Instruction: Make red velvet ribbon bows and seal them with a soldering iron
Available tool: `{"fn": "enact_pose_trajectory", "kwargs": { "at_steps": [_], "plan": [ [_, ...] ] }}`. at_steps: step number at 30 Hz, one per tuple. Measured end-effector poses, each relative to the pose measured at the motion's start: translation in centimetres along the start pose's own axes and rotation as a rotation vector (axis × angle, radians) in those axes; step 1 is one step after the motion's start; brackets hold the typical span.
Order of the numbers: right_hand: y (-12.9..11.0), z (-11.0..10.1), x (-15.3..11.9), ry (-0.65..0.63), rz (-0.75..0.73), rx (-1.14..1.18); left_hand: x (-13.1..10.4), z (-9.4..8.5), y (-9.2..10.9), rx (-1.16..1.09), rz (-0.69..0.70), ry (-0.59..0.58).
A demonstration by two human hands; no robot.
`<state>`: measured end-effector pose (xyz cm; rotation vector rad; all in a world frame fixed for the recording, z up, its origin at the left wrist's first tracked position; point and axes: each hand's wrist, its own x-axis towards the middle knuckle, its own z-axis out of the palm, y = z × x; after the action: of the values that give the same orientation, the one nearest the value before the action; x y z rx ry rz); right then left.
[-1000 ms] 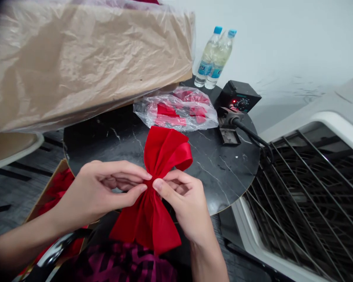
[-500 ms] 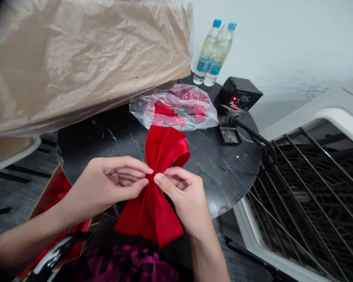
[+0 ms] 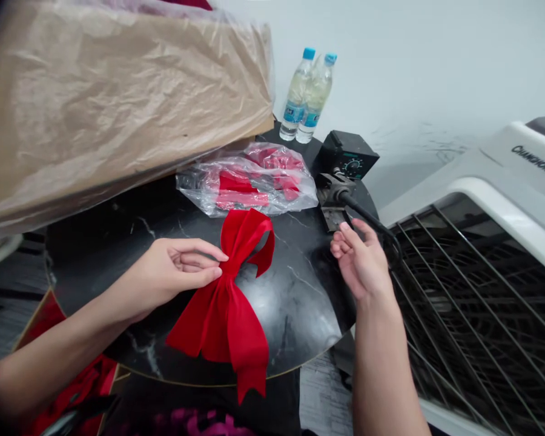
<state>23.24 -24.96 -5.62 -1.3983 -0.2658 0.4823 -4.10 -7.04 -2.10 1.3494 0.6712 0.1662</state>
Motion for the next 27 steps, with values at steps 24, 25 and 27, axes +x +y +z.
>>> {"fn": "enact_pose_trajectory", "kwargs": {
  "at_steps": [24,25,27],
  "plan": [
    [-1.9,-2.8,1.5,0.507,-0.817,-0.208,2.4,0.0,-1.3,0.085,-0.032,-0.027],
    [-2.0,-2.8,1.0,0.53,-0.845,-0.127,2.4,0.1,-1.4,0.094,-0.032,-0.029],
    [-2.3,-2.6,0.0,0.518,-0.771,0.028,2.4,0.2,-1.6,0.104,-0.03,-0.027]
  ]
}}
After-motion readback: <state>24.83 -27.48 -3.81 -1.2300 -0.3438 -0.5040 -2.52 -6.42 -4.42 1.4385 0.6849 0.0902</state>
